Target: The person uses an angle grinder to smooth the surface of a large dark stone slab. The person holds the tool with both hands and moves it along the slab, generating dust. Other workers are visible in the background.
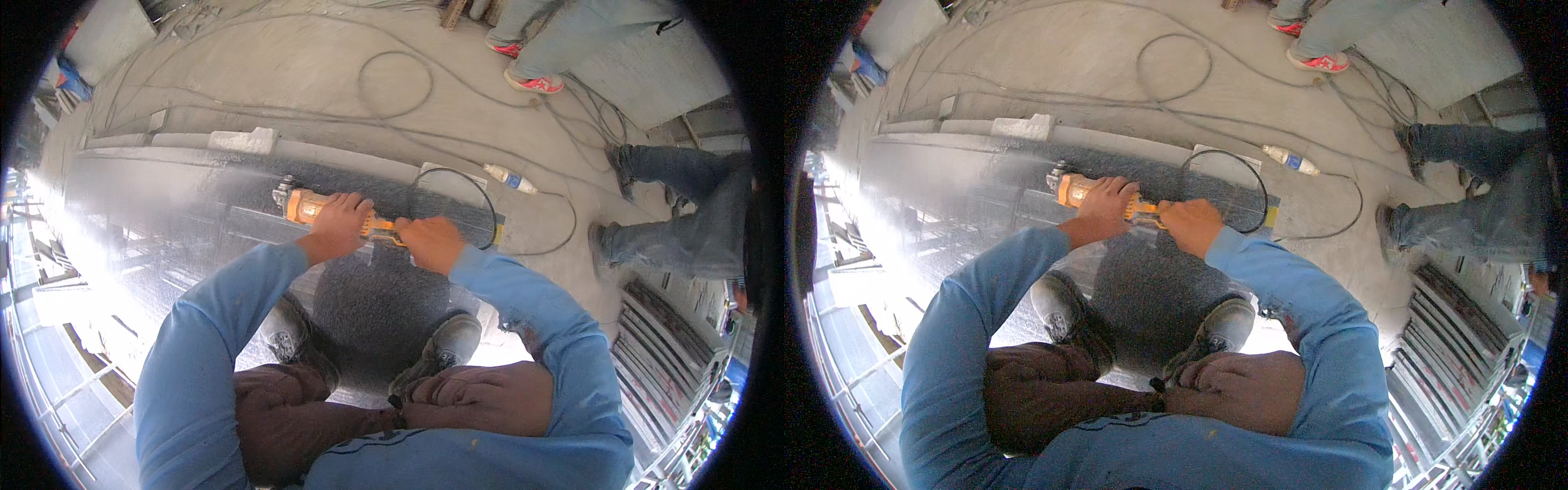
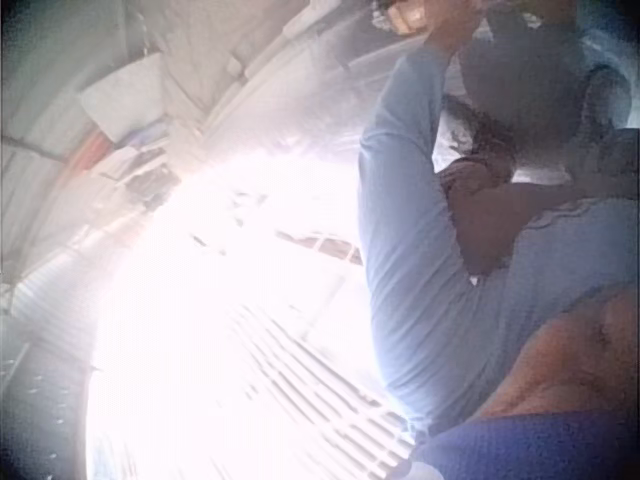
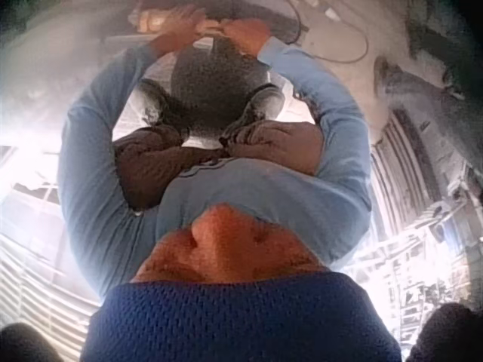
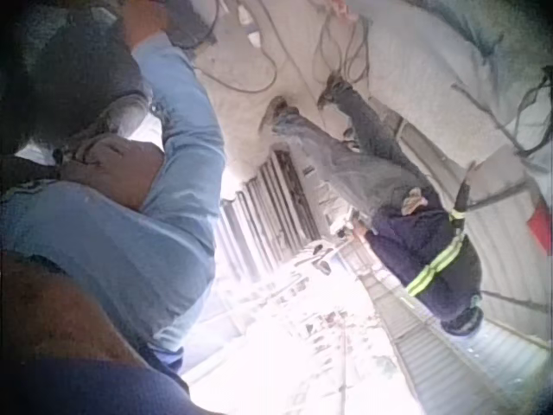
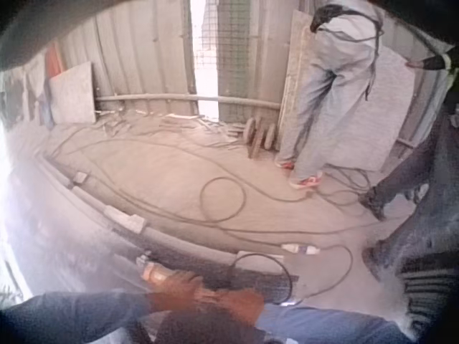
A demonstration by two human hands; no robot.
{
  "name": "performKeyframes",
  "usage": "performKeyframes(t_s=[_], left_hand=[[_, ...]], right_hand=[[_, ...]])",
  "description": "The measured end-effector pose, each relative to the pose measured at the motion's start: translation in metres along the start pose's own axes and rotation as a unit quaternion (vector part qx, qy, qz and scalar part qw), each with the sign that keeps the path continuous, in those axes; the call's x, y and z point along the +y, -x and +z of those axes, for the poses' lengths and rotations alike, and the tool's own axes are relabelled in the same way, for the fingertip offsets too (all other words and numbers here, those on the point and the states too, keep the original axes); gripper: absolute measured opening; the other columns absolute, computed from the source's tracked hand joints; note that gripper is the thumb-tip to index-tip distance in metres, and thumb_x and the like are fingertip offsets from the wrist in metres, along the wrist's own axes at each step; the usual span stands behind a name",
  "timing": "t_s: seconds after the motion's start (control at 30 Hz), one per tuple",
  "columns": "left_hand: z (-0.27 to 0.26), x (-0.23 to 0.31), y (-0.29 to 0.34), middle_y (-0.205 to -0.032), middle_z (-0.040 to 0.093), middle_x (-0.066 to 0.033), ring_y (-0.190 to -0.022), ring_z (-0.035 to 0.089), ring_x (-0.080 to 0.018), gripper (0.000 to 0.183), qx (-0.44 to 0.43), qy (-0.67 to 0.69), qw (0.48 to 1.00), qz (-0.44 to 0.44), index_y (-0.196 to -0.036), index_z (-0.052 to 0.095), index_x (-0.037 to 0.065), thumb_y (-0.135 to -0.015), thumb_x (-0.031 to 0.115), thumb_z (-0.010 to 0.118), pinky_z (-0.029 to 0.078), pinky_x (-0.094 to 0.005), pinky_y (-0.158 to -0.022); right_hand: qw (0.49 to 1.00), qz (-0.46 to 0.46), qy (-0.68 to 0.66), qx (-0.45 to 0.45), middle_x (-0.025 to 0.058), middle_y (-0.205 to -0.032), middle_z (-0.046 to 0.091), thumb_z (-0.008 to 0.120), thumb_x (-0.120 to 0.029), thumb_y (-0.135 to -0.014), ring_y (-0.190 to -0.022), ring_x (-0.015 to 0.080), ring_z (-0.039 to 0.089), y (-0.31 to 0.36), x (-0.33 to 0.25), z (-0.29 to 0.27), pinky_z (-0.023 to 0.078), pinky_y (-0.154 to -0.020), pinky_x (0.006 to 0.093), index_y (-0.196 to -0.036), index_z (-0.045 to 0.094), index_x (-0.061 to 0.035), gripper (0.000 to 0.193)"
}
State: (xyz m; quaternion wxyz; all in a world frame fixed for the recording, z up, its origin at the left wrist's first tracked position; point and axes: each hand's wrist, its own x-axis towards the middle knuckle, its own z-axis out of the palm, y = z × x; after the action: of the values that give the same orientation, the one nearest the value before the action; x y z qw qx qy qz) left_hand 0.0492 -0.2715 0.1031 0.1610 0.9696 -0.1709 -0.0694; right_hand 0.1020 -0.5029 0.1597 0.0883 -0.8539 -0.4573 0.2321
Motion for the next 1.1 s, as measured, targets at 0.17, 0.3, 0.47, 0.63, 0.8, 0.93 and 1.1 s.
performKeyframes(t_s=[0.17,0.3,0.47,0.63,0.8,0.93,1.1], left_hand=[[-0.001,0.001,0.000,-0.114,0.056,-0.0155,-0.112,0.057,-0.0366,0.073,0.007,-0.007,1.000,0.013,-0.125,0.055,0.007,-0.062,0.026,0.086,0.045,-0.0477,-0.101],[-0.006,0.009,0.003,-0.114,0.056,-0.0149,-0.111,0.057,-0.0363,0.072,0.019,0.011,0.999,0.026,-0.125,0.055,0.007,-0.063,0.027,0.087,0.046,-0.0475,-0.099],[-0.019,0.024,0.002,-0.115,0.055,-0.0151,-0.111,0.057,-0.0362,0.072,0.003,0.027,0.999,0.023,-0.124,0.054,0.006,-0.064,0.028,0.087,0.046,-0.0470,-0.100],[-0.028,0.021,0.004,-0.116,0.055,-0.0156,-0.111,0.057,-0.0362,0.073,0.003,0.042,0.999,0.031,-0.125,0.053,0.006,-0.064,0.028,0.087,0.045,-0.0466,-0.101],[-0.020,0.014,0.006,-0.117,0.055,-0.0154,-0.113,0.056,-0.0361,0.075,0.006,0.036,0.999,0.019,-0.125,0.054,0.006,-0.061,0.026,0.087,0.044,-0.0465,-0.102],[-0.010,0.007,0.005,-0.119,0.055,-0.0153,-0.115,0.055,-0.0358,0.075,-0.009,0.013,1.000,0.008,-0.125,0.055,0.006,-0.060,0.026,0.086,0.044,-0.0463,-0.102],[-0.005,-0.001,0.006,-0.116,0.056,-0.0157,-0.115,0.055,-0.0361,0.071,-0.024,-0.008,1.000,-0.001,-0.125,0.055,0.005,-0.062,0.023,0.084,0.043,-0.0462,-0.103]], right_hand=[[1.000,-0.012,0.008,0.007,0.0185,-0.084,0.072,0.062,-0.009,-0.084,-0.079,0.0357,0.072,0.002,0.000,0.000,0.057,-0.066,0.0490,-0.102,0.060,0.0003,0.020],[0.999,-0.005,0.012,-0.029,0.0187,-0.086,0.072,0.063,-0.009,-0.084,-0.080,0.0355,0.073,0.011,-0.004,-0.010,0.057,-0.066,0.0486,-0.103,0.059,0.0000,0.021],[0.999,0.019,0.022,-0.030,0.0179,-0.082,0.071,0.066,-0.007,-0.081,-0.078,0.0352,0.072,0.025,-0.012,-0.026,0.057,-0.066,0.0474,-0.103,0.058,-0.0005,0.024],[0.998,0.038,0.027,-0.029,0.0179,-0.080,0.070,0.071,-0.004,-0.075,-0.077,0.0354,0.072,0.024,-0.020,-0.035,0.056,-0.066,0.0462,-0.104,0.057,-0.0006,0.033],[0.999,0.026,0.007,-0.034,0.0187,-0.082,0.070,0.069,-0.003,-0.076,-0.079,0.0358,0.072,0.018,-0.021,-0.033,0.056,-0.066,0.0467,-0.105,0.057,-0.0003,0.031],[1.000,-0.003,0.003,0.006,0.0172,-0.082,0.071,0.059,-0.009,-0.087,-0.077,0.0346,0.073,0.010,-0.010,-0.008,0.057,-0.065,0.0481,-0.102,0.061,-0.0012,0.017],[1.000,0.006,0.004,-0.001,0.0167,-0.086,0.072,0.058,-0.009,-0.087,-0.080,0.0347,0.073,0.000,-0.009,0.002,0.058,-0.068,0.0474,-0.103,0.061,-0.0012,0.018]])
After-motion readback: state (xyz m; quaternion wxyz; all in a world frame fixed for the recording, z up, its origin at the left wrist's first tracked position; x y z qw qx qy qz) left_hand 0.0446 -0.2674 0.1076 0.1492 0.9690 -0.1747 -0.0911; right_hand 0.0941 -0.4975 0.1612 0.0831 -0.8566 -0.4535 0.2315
